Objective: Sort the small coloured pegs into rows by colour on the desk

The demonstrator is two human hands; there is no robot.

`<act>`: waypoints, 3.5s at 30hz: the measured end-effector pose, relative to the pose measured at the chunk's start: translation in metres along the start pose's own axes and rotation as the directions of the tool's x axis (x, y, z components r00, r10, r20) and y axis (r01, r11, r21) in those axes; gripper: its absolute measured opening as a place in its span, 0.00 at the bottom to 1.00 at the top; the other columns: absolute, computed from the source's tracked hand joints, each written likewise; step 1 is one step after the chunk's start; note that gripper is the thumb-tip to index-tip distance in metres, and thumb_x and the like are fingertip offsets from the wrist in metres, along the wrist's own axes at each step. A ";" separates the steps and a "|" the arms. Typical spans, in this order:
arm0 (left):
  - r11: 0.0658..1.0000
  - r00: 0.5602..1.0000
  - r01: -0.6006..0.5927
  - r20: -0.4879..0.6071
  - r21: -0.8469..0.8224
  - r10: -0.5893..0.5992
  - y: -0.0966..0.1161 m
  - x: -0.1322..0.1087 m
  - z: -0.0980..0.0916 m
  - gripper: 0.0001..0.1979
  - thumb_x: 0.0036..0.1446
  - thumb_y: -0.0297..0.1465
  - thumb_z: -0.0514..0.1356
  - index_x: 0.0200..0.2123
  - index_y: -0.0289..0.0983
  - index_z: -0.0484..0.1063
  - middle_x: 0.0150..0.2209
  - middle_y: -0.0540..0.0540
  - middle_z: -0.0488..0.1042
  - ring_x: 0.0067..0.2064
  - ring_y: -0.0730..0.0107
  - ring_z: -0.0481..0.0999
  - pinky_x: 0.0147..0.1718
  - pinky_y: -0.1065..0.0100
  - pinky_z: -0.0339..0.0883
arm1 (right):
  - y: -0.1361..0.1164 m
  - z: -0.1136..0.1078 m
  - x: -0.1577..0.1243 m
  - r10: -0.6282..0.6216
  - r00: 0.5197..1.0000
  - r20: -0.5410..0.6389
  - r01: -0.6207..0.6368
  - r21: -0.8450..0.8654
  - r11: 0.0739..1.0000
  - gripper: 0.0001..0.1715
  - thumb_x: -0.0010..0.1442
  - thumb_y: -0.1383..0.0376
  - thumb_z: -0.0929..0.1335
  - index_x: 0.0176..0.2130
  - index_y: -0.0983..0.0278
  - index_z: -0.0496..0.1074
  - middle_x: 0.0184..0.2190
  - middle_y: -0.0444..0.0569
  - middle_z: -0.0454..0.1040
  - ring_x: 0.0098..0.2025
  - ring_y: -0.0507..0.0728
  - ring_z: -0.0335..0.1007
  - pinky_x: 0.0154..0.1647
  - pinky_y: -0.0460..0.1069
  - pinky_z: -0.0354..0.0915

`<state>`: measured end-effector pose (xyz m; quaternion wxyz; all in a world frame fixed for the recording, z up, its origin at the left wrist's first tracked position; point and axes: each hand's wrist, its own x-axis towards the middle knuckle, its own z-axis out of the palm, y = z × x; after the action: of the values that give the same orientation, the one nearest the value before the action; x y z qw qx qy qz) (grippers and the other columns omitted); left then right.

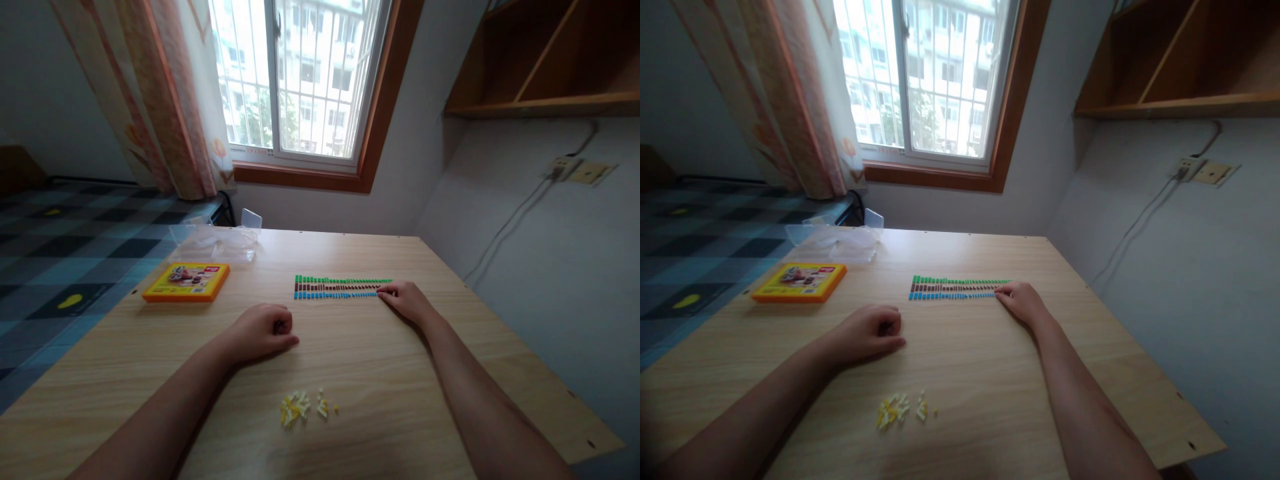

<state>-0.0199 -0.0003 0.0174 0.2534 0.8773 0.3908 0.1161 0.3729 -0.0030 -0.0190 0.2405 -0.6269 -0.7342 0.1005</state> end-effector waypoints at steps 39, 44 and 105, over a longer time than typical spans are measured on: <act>0.985 0.943 0.064 0.313 0.160 -0.112 0.030 -0.010 -0.013 0.12 0.50 0.42 0.64 0.26 0.40 0.72 0.28 0.51 0.73 0.29 0.69 0.67 0.27 0.67 0.54 | -0.079 0.023 -0.019 -0.279 0.949 0.147 0.192 0.431 0.882 0.18 0.61 0.55 0.70 0.28 0.66 0.77 0.23 0.46 0.73 0.26 0.53 0.64 0.27 0.47 0.58; 0.980 0.911 0.093 0.381 0.177 -0.155 0.037 -0.016 -0.017 0.12 0.48 0.42 0.65 0.27 0.40 0.73 0.26 0.52 0.73 0.27 0.70 0.66 0.24 0.67 0.53 | -0.111 0.036 -0.025 -0.355 0.877 0.324 0.148 0.520 0.841 0.21 0.60 0.53 0.71 0.25 0.66 0.73 0.20 0.42 0.65 0.25 0.50 0.57 0.26 0.46 0.53; 0.981 0.899 0.061 0.417 0.186 -0.135 0.042 -0.018 -0.016 0.17 0.44 0.41 0.71 0.32 0.40 0.70 0.28 0.53 0.72 0.29 0.70 0.66 0.25 0.67 0.54 | -0.166 0.038 -0.062 -0.691 0.647 0.323 0.606 0.333 0.722 0.16 0.68 0.61 0.66 0.52 0.52 0.79 0.32 0.45 0.75 0.30 0.51 0.67 0.33 0.47 0.57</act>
<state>-0.0121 -0.0320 0.0536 0.2633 0.8786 0.3780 -0.1254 0.2163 -0.0894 0.0084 0.1545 -0.2561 -0.9302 0.2125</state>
